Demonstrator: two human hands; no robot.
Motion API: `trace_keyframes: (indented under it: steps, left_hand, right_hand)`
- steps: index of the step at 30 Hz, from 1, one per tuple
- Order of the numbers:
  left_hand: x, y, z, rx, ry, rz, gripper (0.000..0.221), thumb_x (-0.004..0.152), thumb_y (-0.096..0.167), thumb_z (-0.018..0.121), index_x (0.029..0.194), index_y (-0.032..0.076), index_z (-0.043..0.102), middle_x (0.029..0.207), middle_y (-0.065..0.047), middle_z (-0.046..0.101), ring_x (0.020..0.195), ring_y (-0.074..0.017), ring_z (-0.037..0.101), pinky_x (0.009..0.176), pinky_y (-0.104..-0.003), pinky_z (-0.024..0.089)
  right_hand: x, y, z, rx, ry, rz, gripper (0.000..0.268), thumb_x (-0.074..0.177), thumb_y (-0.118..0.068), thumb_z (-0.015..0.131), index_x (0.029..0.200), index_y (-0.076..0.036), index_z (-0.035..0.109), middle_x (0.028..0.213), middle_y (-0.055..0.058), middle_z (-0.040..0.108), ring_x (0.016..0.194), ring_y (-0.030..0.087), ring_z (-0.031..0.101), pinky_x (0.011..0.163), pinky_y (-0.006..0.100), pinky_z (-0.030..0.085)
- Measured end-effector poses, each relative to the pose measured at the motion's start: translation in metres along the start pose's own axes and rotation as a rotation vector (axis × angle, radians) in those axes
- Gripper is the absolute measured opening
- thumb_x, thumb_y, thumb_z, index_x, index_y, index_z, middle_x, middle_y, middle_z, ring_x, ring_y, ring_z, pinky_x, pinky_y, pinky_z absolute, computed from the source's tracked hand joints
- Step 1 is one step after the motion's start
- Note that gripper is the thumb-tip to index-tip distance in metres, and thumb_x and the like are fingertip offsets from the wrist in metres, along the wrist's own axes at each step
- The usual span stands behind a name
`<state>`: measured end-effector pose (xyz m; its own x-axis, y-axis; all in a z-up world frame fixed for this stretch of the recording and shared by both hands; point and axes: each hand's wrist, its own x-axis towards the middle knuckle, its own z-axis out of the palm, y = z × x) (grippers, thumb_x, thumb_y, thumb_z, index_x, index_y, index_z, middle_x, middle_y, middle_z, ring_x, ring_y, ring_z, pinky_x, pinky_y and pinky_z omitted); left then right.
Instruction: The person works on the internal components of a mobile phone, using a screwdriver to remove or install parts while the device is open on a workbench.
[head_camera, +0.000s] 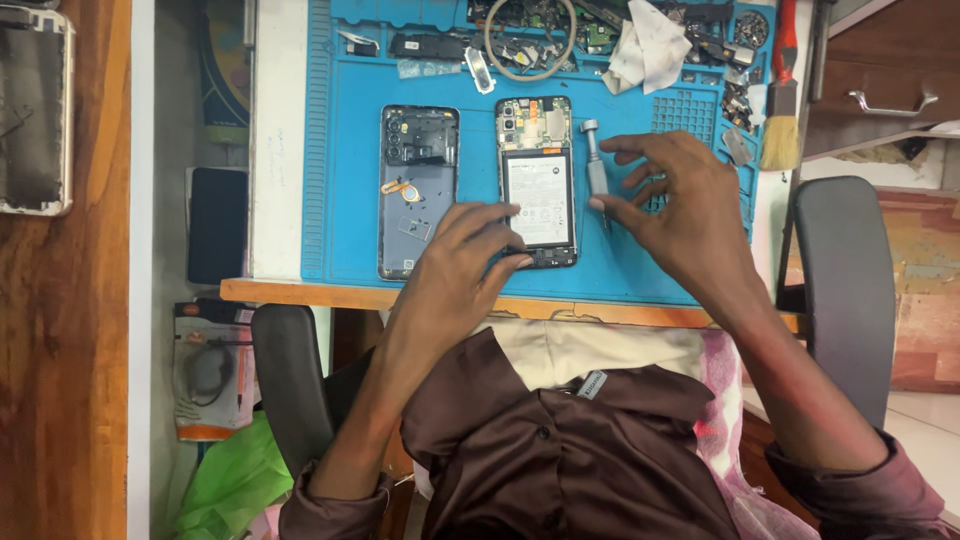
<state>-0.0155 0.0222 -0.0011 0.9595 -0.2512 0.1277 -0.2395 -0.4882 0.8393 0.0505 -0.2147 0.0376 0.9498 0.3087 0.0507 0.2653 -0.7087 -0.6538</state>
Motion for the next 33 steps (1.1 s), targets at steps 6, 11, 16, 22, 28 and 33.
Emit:
trace_keyframes:
  steps: [6,11,16,22,28,33]
  left_hand:
    - [0.003,0.010,0.015,0.105,-0.066,0.110,0.027,0.088,0.016,0.078,0.110,0.003,0.070,0.136,-0.010,0.060,0.131,-0.0352,0.050,0.105,-0.047,0.048]
    - [0.012,0.011,0.025,0.212,-0.084,0.132,0.045,0.080,0.016,0.084,0.120,0.007,0.066,0.145,-0.012,0.052,0.142,-0.0398,0.042,0.115,-0.051,0.041]
    - [0.016,0.011,0.024,0.019,-0.027,0.036,0.087,0.074,0.012,0.089,0.148,0.007,0.045,0.166,-0.021,0.018,0.152,-0.0468,0.025,0.120,-0.052,0.036]
    - [0.016,0.015,0.015,-0.077,-0.044,-0.004,0.095,0.074,0.007,0.088,0.155,0.012,0.038,0.171,-0.018,0.013,0.154,-0.0439,0.029,0.119,-0.050,0.044]
    - [0.013,0.013,0.016,-0.122,-0.006,0.057,0.094,0.074,0.004,0.087,0.152,0.014,0.034,0.172,-0.016,0.014,0.155,-0.0437,0.031,0.114,-0.048,0.050]
    - [0.010,0.005,0.017,-0.168,0.030,0.064,0.085,0.070,0.003,0.088,0.138,0.014,0.039,0.172,-0.013,0.014,0.156,-0.0406,0.031,0.112,-0.045,0.053]
  right_hand:
    - [-0.008,0.002,0.015,0.050,0.009,0.164,0.048,0.085,-0.016,0.087,0.127,-0.002,0.066,0.108,0.012,0.068,0.083,0.017,0.070,0.069,0.029,0.060]
    - [-0.013,0.005,0.022,0.051,0.067,0.067,0.045,0.088,-0.016,0.085,0.127,-0.002,0.067,0.111,0.013,0.066,0.083,0.018,0.069,0.070,0.029,0.059]
    - [-0.016,0.001,0.035,-0.133,0.120,-0.130,0.042,0.097,-0.020,0.078,0.135,-0.006,0.068,0.135,0.019,0.054,0.116,0.034,0.056,0.093,0.043,0.052]
    - [0.011,0.013,0.041,-0.299,0.043,-0.246,0.056,0.104,-0.023,0.070,0.153,-0.001,0.056,0.151,0.017,0.049,0.134,0.043,0.041,0.108,0.058,0.037]
    - [0.053,0.022,0.039,-0.293,-0.028,-0.300,0.045,0.100,-0.028,0.073,0.138,-0.004,0.064,0.137,0.018,0.056,0.129,0.041,0.046,0.106,0.057,0.038]
    - [0.057,0.014,0.022,-0.257,-0.021,-0.306,0.041,0.102,-0.035,0.077,0.126,-0.004,0.065,0.124,0.023,0.061,0.122,0.040,0.051,0.105,0.054,0.045]
